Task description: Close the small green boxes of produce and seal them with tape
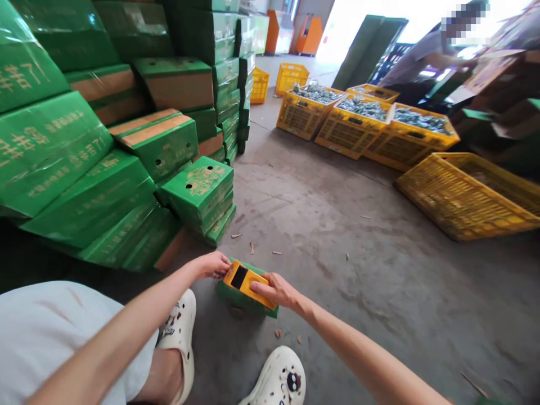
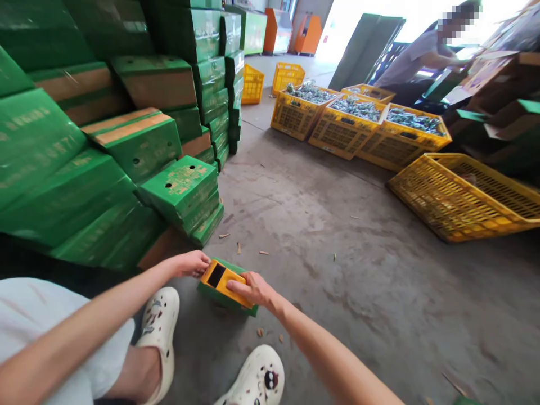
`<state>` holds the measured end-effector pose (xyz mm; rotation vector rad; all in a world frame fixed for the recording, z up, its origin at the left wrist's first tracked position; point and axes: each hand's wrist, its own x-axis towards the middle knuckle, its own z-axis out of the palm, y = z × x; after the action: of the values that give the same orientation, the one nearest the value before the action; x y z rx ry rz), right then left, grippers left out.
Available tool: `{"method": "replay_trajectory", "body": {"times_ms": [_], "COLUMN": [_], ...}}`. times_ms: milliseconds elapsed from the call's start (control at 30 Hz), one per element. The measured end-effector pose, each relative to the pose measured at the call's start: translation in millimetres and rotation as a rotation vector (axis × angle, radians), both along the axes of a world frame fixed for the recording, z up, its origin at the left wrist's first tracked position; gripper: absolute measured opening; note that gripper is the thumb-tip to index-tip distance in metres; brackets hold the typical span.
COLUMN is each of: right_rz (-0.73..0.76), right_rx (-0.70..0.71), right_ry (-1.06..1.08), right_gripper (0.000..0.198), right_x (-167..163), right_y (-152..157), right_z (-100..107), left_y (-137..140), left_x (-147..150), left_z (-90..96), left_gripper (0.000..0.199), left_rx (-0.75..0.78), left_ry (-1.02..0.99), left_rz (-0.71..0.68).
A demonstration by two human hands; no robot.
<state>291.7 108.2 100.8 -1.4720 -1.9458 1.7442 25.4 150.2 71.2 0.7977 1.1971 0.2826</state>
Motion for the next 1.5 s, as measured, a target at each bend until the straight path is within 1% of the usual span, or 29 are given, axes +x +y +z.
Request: {"method": "replay_trajectory", "body": {"times_ms": [100, 200, 300, 400, 467, 533, 600, 800, 967, 1167, 1300, 1500], "right_rz": [0.011, 0.058, 0.105, 0.091, 0.069, 0.047, 0.04, 0.088, 0.124, 0.144, 0.146, 0.126], "right_rx": [0.012, 0.051, 0.102, 0.112, 0.08, 0.057, 0.049, 0.039, 0.083, 0.088, 0.09, 0.099], "right_ry": [-0.047, -0.111, -0.196, -0.266, -0.258, -0.248, -0.268, -0.377, -0.432, -0.481, -0.487, -0.454], "right_gripper": [0.061, 0.063, 0.063, 0.063, 0.062, 0.061, 0.062, 0.063, 0.066, 0.066, 0.063, 0.063], "right_x": [-5.3, -6.4, 3.4, 19.8, 27.5, 29.8, 27.9, 17.5, 9.7, 7.5, 8.8, 8.7], "right_y": [4.0, 12.0, 16.3, 12.9, 8.3, 4.6, 3.4, 7.6, 11.7, 13.0, 11.7, 12.0], "right_z": [2.4, 6.3, 11.3, 14.4, 14.9, 14.9, 15.3, 15.8, 13.9, 10.5, 6.9, 8.7], "left_y": [-25.5, -40.3, -41.9, -37.0, -33.4, -31.2, -31.1, -40.2, -44.2, -49.1, -50.7, -54.8], "left_x": [6.1, 9.2, -2.2, -22.9, -32.6, -35.2, -32.6, -26.8, -24.9, -18.2, -12.9, 7.7], "left_z": [-16.9, -32.8, -41.7, -45.6, -48.4, -52.7, -58.0, -75.4, -96.3, -121.9, -132.2, -147.6], "left_gripper": [0.049, 0.059, 0.062, 0.058, 0.054, 0.052, 0.053, 0.055, 0.061, 0.071, 0.072, 0.072], "left_rx": [0.109, 0.17, 0.221, 0.297, 0.346, 0.382, 0.404, 0.42, 0.399, 0.324, 0.304, 0.286], "left_ry": [0.027, 0.039, 0.067, 0.125, 0.143, 0.152, 0.163, 0.181, 0.203, 0.193, 0.195, 0.225], "left_rz": [0.179, 0.299, 0.383, 0.448, 0.461, 0.469, 0.491, 0.566, 0.633, 0.693, 0.691, 0.657]}}
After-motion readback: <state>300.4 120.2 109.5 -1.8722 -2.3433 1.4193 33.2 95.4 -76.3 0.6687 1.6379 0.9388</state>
